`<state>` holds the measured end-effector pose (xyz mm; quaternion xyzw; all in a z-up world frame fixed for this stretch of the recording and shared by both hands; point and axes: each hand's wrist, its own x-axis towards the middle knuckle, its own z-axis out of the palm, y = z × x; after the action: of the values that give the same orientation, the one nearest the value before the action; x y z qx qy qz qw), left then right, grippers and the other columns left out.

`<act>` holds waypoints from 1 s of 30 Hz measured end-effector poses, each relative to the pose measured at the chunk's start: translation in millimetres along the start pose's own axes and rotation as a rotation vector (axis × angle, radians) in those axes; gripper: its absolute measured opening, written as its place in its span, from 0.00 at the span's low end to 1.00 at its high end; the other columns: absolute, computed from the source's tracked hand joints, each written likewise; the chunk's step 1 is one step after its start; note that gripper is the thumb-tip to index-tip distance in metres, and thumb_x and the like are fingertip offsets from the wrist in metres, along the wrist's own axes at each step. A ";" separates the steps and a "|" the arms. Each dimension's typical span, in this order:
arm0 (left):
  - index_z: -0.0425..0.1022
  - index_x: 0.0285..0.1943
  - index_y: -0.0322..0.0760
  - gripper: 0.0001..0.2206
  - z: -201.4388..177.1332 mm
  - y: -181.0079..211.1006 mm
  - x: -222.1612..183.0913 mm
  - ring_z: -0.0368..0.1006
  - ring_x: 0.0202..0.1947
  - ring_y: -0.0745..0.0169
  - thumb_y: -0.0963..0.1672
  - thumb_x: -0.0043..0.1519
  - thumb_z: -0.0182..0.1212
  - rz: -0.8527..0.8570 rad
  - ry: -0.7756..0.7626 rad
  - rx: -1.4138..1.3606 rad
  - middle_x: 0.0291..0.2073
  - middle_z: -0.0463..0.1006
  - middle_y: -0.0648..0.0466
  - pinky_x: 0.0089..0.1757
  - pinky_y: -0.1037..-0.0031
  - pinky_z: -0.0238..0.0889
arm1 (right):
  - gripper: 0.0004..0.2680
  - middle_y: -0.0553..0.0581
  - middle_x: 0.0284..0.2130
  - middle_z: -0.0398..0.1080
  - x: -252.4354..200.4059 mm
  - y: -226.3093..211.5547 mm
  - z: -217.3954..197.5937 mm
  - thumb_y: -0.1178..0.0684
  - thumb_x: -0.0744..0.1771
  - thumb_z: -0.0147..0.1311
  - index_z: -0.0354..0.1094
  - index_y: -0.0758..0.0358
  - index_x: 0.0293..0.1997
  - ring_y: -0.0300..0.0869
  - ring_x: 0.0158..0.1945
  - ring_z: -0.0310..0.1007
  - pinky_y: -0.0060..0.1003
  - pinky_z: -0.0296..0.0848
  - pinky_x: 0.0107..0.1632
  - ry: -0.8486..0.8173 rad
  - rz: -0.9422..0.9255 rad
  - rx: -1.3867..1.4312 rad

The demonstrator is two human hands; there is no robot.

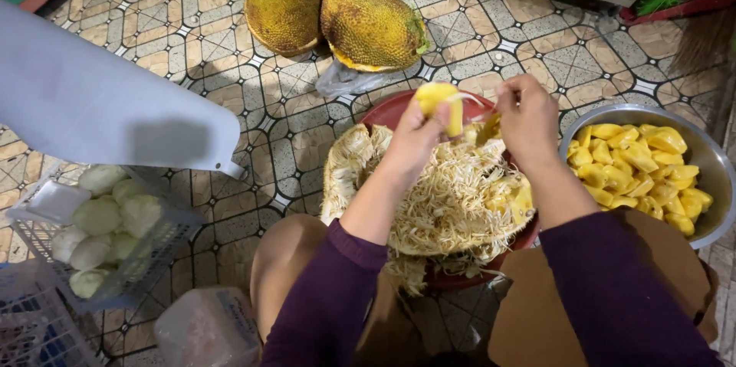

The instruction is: Manually extracting edible yellow pods from a halved jackfruit and placing them into a large metal bowl.

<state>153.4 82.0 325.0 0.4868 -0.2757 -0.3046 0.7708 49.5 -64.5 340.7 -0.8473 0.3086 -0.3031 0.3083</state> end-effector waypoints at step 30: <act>0.60 0.68 0.31 0.22 -29.4 -55.4 31.2 0.68 0.47 0.46 0.50 0.70 0.47 -0.372 0.248 -0.916 0.52 0.69 0.39 0.45 0.66 0.69 | 0.06 0.52 0.37 0.80 -8.4 -25.8 8.7 0.50 0.66 0.61 0.79 0.51 0.46 0.49 0.48 0.79 0.45 0.75 0.50 -0.330 -0.208 -0.029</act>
<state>184.1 57.2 267.2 0.1721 0.0713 -0.4665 0.8647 59.0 -39.6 350.8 -0.9172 0.1687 -0.1857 0.3096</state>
